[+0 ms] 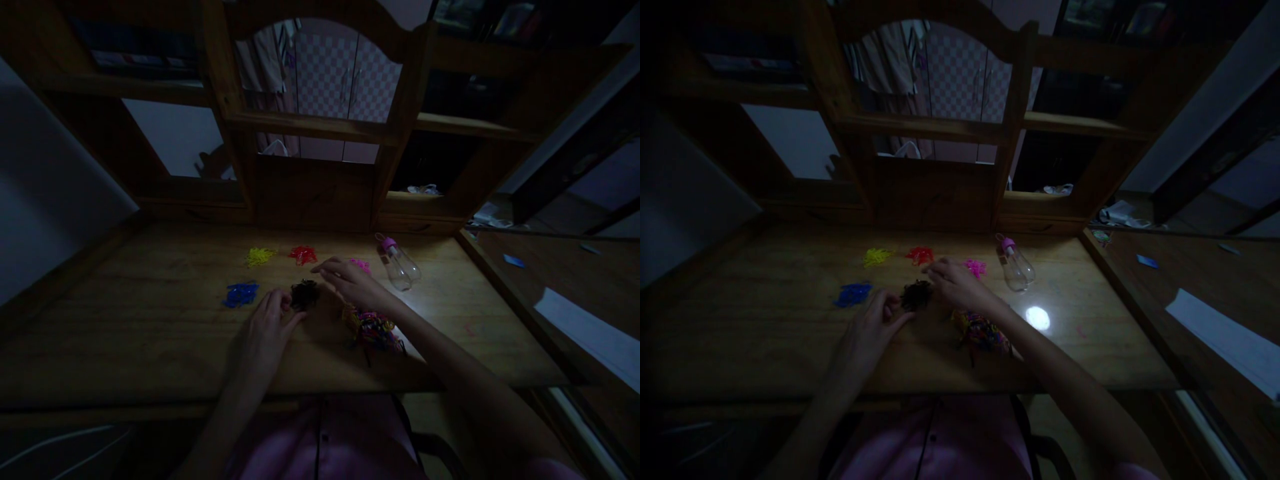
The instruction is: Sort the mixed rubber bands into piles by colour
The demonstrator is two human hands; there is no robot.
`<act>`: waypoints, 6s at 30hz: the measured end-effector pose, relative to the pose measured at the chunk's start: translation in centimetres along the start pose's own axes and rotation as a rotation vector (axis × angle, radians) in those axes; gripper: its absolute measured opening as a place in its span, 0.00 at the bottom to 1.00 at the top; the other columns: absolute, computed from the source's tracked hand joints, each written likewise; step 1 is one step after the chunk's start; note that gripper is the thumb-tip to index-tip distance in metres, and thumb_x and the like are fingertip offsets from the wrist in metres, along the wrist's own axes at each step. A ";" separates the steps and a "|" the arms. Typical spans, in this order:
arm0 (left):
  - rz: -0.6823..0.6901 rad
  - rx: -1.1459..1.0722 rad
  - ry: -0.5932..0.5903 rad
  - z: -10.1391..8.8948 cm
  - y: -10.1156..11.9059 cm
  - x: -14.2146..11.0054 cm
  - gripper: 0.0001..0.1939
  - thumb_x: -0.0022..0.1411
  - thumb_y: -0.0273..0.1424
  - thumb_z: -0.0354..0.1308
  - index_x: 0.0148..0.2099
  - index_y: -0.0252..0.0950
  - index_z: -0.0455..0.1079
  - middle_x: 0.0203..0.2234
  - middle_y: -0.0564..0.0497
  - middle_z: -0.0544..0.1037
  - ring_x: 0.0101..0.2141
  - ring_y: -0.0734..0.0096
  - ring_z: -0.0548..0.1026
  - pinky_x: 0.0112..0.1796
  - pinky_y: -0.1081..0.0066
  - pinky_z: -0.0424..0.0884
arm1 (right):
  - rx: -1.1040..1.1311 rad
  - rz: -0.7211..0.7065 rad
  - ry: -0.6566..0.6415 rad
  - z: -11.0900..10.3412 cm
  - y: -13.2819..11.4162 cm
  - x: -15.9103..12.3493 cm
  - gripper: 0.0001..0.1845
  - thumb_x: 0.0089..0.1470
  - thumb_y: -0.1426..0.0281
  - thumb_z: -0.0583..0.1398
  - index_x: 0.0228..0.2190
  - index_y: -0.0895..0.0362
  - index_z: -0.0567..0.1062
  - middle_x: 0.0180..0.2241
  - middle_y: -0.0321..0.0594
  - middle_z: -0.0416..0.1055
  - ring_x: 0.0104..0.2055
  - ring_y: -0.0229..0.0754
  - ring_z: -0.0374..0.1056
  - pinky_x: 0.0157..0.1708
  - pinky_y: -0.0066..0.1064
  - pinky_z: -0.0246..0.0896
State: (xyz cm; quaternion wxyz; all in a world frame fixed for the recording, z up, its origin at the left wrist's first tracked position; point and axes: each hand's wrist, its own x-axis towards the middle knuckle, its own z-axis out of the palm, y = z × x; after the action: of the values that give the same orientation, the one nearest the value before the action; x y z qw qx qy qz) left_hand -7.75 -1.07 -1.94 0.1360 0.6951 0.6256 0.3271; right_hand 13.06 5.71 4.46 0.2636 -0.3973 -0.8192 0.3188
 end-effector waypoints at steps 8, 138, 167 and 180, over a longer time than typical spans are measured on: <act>0.119 -0.135 -0.101 0.0 4.8 -2.4 0.04 0.63 0.29 0.59 0.37 0.41 0.65 0.34 0.54 0.71 0.35 0.68 0.74 0.37 0.69 0.71 | -0.052 0.232 0.219 -6.1 1.4 -9.0 0.12 0.60 0.64 0.58 0.41 0.54 0.79 0.41 0.44 0.76 0.40 0.44 0.72 0.37 0.36 0.69; -0.308 -0.911 -0.210 1.6 5.8 -3.5 0.09 0.54 0.29 0.64 0.40 0.37 0.74 0.33 0.49 0.82 0.36 0.64 0.81 0.40 0.69 0.75 | 0.068 -0.085 -0.070 3.8 -3.1 3.8 0.08 0.57 0.68 0.62 0.33 0.59 0.80 0.28 0.37 0.77 0.29 0.34 0.70 0.28 0.23 0.58; 0.084 -0.309 -0.057 -0.7 -0.1 14.1 0.05 0.53 0.29 0.64 0.35 0.35 0.76 0.30 0.48 0.81 0.33 0.64 0.78 0.39 0.66 0.72 | -0.090 0.333 0.459 -3.3 1.8 -13.6 0.12 0.60 0.60 0.58 0.36 0.53 0.79 0.36 0.41 0.78 0.37 0.46 0.74 0.36 0.35 0.69; 0.375 -0.224 -0.266 -1.4 5.6 2.7 0.08 0.66 0.31 0.54 0.43 0.41 0.75 0.40 0.50 0.77 0.43 0.64 0.75 0.45 0.68 0.69 | -0.172 0.397 0.574 -3.7 3.1 -17.6 0.10 0.59 0.64 0.59 0.39 0.53 0.78 0.38 0.41 0.77 0.38 0.46 0.73 0.36 0.35 0.68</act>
State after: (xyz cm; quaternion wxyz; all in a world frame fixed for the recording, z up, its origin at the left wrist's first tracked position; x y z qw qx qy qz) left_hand -4.26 0.17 3.23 0.2302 0.8164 0.4222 0.3196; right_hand 26.68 -6.09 1.53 0.3816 -0.6428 -0.6423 0.1691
